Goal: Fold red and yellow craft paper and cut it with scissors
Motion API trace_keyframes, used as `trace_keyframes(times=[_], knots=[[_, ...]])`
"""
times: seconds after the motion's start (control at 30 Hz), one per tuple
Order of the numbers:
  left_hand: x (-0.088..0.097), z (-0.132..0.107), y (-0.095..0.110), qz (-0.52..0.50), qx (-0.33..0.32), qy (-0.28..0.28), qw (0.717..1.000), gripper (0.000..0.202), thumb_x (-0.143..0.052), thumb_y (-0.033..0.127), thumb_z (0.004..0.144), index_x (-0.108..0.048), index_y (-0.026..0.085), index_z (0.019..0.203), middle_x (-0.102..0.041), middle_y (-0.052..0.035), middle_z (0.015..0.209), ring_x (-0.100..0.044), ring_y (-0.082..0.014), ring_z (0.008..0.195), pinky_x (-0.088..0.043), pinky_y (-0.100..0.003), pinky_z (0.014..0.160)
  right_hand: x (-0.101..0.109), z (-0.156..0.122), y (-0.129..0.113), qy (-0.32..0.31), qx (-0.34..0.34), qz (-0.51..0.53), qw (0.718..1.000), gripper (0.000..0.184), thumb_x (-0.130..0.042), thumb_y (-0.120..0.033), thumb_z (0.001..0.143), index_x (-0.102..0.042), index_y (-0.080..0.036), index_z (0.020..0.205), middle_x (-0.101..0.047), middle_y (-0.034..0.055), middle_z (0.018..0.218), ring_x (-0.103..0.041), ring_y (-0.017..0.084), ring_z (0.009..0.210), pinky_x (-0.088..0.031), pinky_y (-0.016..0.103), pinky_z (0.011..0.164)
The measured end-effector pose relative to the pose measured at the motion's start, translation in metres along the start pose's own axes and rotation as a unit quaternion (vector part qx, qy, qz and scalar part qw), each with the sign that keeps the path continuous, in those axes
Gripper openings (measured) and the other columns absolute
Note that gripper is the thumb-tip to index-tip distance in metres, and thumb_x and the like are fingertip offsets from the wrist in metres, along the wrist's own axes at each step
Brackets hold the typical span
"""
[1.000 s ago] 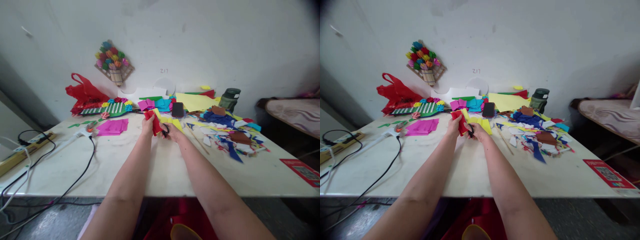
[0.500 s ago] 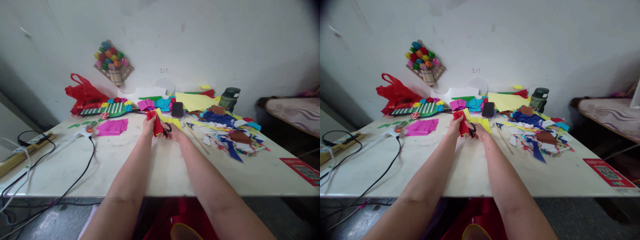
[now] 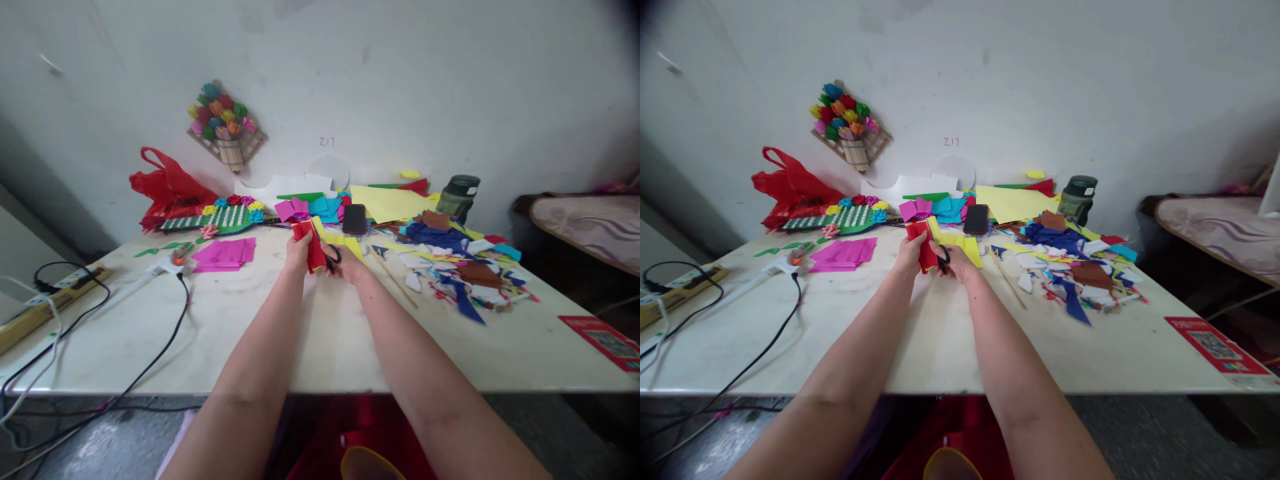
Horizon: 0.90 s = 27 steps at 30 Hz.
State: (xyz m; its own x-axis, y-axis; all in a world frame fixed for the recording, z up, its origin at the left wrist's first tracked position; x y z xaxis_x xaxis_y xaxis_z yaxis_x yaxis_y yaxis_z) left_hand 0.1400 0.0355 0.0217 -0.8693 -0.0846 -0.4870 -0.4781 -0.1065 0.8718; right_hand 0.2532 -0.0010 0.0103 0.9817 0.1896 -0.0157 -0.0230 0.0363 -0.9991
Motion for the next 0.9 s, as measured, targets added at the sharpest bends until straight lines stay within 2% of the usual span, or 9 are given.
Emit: trace_keyframes(times=[0.5,0.9], knots=[[0.0011,0.0017,0.0011,-0.008,-0.004,0.005,1.0,0.03,-0.071,0.029,0.054,-0.053,0.015,0.073,-0.057,-0.0003,0.06,-0.054,-0.0129,0.053,-0.044,-0.027,0.057,-0.0017,0.0014,0.0004,0.024,0.002,0.005,1.0,0.045,-0.058,-0.061,0.069,-0.051,-0.017,0.065,-0.056,-0.0002,0.046,-0.046,0.007,0.031,-0.025,0.015,0.025],[0.0005,0.0008,0.0026,-0.026,-0.008,0.007,1.0,0.026,-0.069,0.026,0.057,-0.052,0.014,0.072,-0.056,-0.0003,0.059,-0.054,-0.0128,0.052,-0.044,-0.028,0.057,-0.0023,0.0009,-0.0007,0.025,0.007,0.008,1.0,0.038,-0.062,-0.052,0.067,-0.049,-0.017,0.065,-0.054,-0.0023,0.045,-0.046,0.006,0.031,-0.022,0.014,0.026]])
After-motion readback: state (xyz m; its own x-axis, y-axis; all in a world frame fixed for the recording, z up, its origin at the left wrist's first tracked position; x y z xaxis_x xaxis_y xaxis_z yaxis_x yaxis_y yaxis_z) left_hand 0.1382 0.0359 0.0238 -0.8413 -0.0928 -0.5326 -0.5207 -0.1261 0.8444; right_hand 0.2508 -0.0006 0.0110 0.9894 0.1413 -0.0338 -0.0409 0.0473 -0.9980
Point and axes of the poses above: each hand's wrist, its own z-axis towards the middle knuckle, its own x-axis out of the back of the hand, y = z × x, the point moved 4 cm from there along z, towards the middle knuckle
